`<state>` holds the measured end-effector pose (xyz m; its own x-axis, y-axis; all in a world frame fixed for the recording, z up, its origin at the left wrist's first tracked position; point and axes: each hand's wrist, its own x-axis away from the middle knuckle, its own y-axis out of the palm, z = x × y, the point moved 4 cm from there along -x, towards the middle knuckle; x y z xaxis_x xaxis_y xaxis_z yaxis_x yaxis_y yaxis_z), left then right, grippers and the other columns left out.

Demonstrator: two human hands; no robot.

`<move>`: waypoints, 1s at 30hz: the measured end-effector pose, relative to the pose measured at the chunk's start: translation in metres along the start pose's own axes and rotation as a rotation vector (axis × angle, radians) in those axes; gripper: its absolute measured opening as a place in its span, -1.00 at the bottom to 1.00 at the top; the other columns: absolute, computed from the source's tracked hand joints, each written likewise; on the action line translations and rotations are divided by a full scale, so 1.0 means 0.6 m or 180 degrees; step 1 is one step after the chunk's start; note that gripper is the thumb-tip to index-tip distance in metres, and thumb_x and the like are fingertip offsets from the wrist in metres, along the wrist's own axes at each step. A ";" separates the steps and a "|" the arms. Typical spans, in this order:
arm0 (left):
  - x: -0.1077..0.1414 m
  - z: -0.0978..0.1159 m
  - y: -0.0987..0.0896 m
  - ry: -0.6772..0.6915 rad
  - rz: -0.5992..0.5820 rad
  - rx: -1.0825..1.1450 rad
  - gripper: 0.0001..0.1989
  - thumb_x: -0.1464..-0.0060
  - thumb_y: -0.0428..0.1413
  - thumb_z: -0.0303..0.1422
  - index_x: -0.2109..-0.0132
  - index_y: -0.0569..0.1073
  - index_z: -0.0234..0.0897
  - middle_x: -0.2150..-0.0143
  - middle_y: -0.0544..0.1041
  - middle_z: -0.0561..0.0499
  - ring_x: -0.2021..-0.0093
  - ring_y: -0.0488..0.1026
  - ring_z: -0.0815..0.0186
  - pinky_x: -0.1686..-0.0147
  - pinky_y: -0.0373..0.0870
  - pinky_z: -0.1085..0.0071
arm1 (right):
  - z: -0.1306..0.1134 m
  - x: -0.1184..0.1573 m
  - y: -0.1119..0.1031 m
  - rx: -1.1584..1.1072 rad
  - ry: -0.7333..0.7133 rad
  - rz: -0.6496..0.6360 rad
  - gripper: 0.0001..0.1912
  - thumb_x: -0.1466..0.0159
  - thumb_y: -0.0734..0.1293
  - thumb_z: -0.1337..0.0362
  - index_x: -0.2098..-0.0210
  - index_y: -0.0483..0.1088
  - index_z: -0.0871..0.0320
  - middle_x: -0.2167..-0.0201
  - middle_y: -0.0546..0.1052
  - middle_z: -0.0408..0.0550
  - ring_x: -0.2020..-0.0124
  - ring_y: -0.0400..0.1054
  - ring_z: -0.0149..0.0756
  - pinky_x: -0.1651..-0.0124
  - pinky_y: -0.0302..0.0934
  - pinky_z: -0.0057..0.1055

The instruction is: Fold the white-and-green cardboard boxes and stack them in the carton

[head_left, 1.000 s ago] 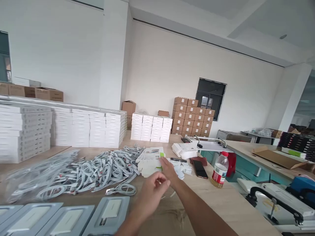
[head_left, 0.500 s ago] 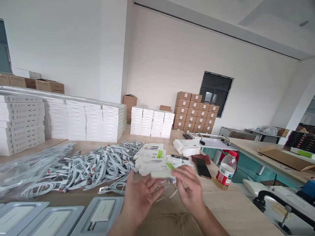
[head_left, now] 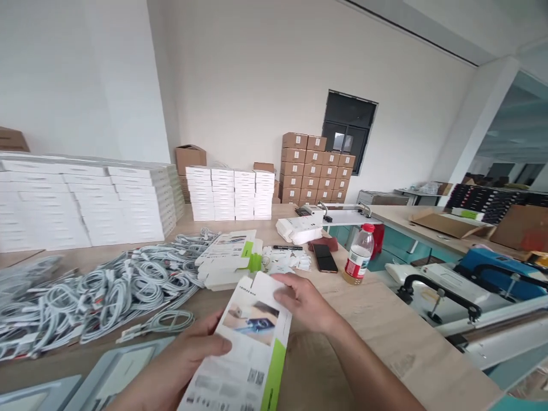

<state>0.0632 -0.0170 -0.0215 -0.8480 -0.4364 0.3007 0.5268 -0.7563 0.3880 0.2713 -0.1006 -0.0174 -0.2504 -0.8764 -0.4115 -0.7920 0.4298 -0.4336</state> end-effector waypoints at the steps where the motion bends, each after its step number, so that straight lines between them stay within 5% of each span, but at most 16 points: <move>1: -0.002 -0.003 0.002 -0.0035 0.0007 -0.0102 -0.36 0.21 0.36 -0.38 -0.11 0.51 -0.20 0.11 0.67 -0.10 0.14 0.60 -0.07 0.20 0.47 0.23 | 0.002 0.001 0.005 -0.0112 0.0105 -0.0252 -0.63 -0.27 0.30 0.25 -0.07 0.43 0.07 0.00 0.53 -0.03 0.01 0.40 -0.22 -0.04 0.30 -0.27; 8: -0.025 -0.003 -0.012 0.0249 0.0094 -0.1380 -0.53 0.03 0.26 -0.22 -0.05 0.48 -0.23 0.22 0.63 -0.04 0.21 0.56 0.07 0.23 0.43 0.29 | -0.018 0.017 0.043 0.0038 0.0227 -0.1017 -0.79 -0.19 0.30 0.34 0.21 0.53 0.11 0.39 0.55 -0.20 0.40 0.36 -0.40 0.40 0.16 -0.51; 15: -0.032 -0.010 0.000 0.0400 0.0390 -0.2649 -0.81 0.06 0.15 -0.29 0.25 0.45 -0.24 0.21 0.56 0.03 0.29 0.45 0.21 0.37 0.26 0.43 | -0.008 0.026 0.064 0.0691 0.0406 -0.1049 -0.77 0.01 0.38 0.38 0.32 0.44 0.06 0.47 0.48 -0.24 0.48 0.27 -0.41 0.50 0.03 -0.52; 22: -0.019 0.001 0.011 0.0405 0.0051 -0.2855 -0.85 0.08 0.11 -0.34 0.28 0.43 -0.21 0.31 0.50 0.10 0.30 0.39 0.28 0.33 0.24 0.46 | 0.029 0.024 0.072 -0.1387 0.1647 -0.1752 -0.78 -0.07 0.41 0.19 0.32 0.49 0.17 0.58 0.41 -0.27 0.61 0.20 -0.54 0.57 0.02 -0.57; 30: -0.012 0.005 0.009 0.0372 0.0067 -0.2820 -0.87 0.10 0.12 -0.36 0.31 0.40 -0.21 0.40 0.42 0.16 0.41 0.32 0.35 0.42 0.19 0.50 | 0.065 0.047 0.100 -0.1834 0.2063 -0.2311 -0.54 0.08 0.53 -0.01 0.34 0.55 0.23 0.62 0.46 -0.27 0.69 0.19 -0.60 0.62 -0.02 -0.61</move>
<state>0.0723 -0.0164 -0.0193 -0.8648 -0.4646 0.1907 0.3450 -0.8256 -0.4465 0.2387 -0.0911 -0.0864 0.2647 -0.8974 0.3531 -0.9643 -0.2441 0.1024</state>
